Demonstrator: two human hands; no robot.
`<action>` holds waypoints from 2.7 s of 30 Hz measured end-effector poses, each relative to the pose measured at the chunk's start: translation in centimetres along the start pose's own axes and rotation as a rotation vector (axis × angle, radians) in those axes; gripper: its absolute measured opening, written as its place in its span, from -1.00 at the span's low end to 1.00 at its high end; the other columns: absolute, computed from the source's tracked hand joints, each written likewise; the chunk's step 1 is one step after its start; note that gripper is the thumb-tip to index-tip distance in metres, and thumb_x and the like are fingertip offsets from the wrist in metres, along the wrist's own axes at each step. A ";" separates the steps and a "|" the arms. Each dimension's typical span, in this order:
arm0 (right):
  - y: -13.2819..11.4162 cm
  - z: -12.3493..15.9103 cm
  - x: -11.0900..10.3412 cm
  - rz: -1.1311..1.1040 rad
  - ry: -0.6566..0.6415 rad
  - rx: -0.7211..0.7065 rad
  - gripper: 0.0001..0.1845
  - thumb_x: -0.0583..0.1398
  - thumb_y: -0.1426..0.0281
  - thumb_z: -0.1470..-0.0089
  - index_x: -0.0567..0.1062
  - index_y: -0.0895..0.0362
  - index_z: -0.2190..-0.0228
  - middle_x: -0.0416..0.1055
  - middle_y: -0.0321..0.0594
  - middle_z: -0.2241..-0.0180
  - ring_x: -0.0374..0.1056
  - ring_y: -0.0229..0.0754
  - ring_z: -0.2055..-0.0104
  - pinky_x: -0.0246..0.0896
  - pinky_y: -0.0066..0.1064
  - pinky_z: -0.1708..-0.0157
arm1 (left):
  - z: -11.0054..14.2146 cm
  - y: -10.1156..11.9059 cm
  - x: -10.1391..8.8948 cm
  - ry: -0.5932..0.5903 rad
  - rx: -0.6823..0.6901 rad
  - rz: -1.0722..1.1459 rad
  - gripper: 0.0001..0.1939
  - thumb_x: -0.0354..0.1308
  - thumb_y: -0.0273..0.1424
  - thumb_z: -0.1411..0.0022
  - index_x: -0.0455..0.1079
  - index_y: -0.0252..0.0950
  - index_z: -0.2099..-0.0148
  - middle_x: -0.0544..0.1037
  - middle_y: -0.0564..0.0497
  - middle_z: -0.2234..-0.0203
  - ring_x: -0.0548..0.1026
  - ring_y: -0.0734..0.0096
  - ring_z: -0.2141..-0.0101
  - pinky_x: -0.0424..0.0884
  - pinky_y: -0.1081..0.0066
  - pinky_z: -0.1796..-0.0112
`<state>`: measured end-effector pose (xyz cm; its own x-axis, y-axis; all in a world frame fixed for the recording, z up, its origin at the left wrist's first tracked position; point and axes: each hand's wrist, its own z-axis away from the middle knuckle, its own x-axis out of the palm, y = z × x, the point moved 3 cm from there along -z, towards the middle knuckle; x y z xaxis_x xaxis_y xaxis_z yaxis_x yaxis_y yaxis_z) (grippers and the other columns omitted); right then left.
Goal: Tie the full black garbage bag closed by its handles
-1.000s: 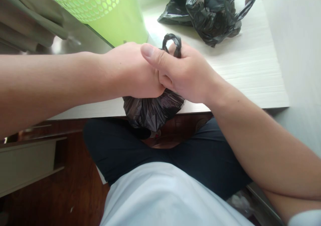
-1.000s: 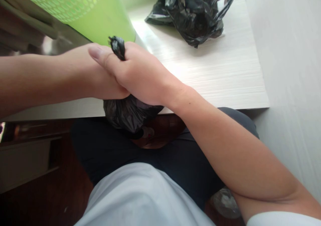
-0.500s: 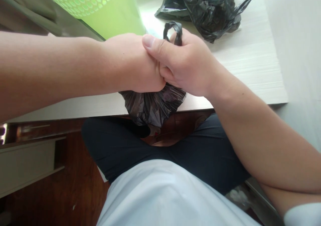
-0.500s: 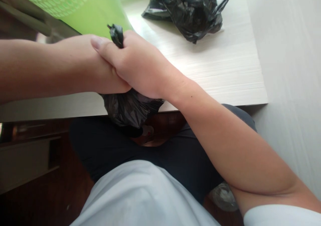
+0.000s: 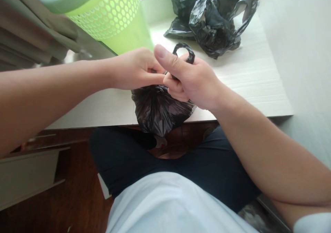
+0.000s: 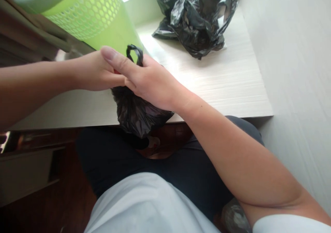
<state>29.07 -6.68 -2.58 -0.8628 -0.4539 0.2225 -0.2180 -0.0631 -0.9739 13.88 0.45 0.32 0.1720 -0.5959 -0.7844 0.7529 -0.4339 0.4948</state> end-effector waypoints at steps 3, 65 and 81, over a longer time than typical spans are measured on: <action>0.2 -0.4 0.0 -0.180 0.006 -0.070 -0.19 0.22 -0.12 -0.28 0.03 0.03 0.75 -0.23 -0.48 0.74 -0.19 -0.41 0.71 -0.32 -0.38 0.70 | 0.4 -0.5 -1.3 -0.084 0.003 0.100 -0.45 0.07 -0.11 -0.49 0.21 -0.29 0.52 0.27 0.15 0.66 0.11 0.68 0.45 0.26 0.38 0.27; 2.3 -1.5 0.4 -0.566 0.108 0.126 -0.22 0.15 -0.08 -0.32 0.00 0.03 0.75 -0.24 -0.52 0.78 -0.31 -0.44 0.74 -0.36 -0.52 0.74 | 0.6 -1.6 1.0 0.286 -0.118 0.568 -0.48 0.08 -0.06 -0.40 0.04 -0.21 0.51 0.07 0.16 0.68 0.04 0.57 0.63 -0.02 0.45 0.58; 0.9 -1.5 -2.4 -0.612 0.068 0.011 -0.27 0.18 -0.01 -0.36 0.06 0.06 0.69 -0.12 -0.47 0.71 -0.17 -0.38 0.65 -0.19 -0.48 0.63 | 3.7 -1.8 0.4 0.627 -0.050 0.078 -0.63 0.21 -0.05 -0.32 0.31 -0.22 0.06 0.51 -0.02 0.16 0.44 0.36 0.25 0.34 0.42 0.28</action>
<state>30.28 -4.33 -3.94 -0.6101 -0.2749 0.7431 -0.6781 -0.3039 -0.6692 10.25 -1.55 0.54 0.5556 -0.1089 -0.8243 0.7492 -0.3644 0.5531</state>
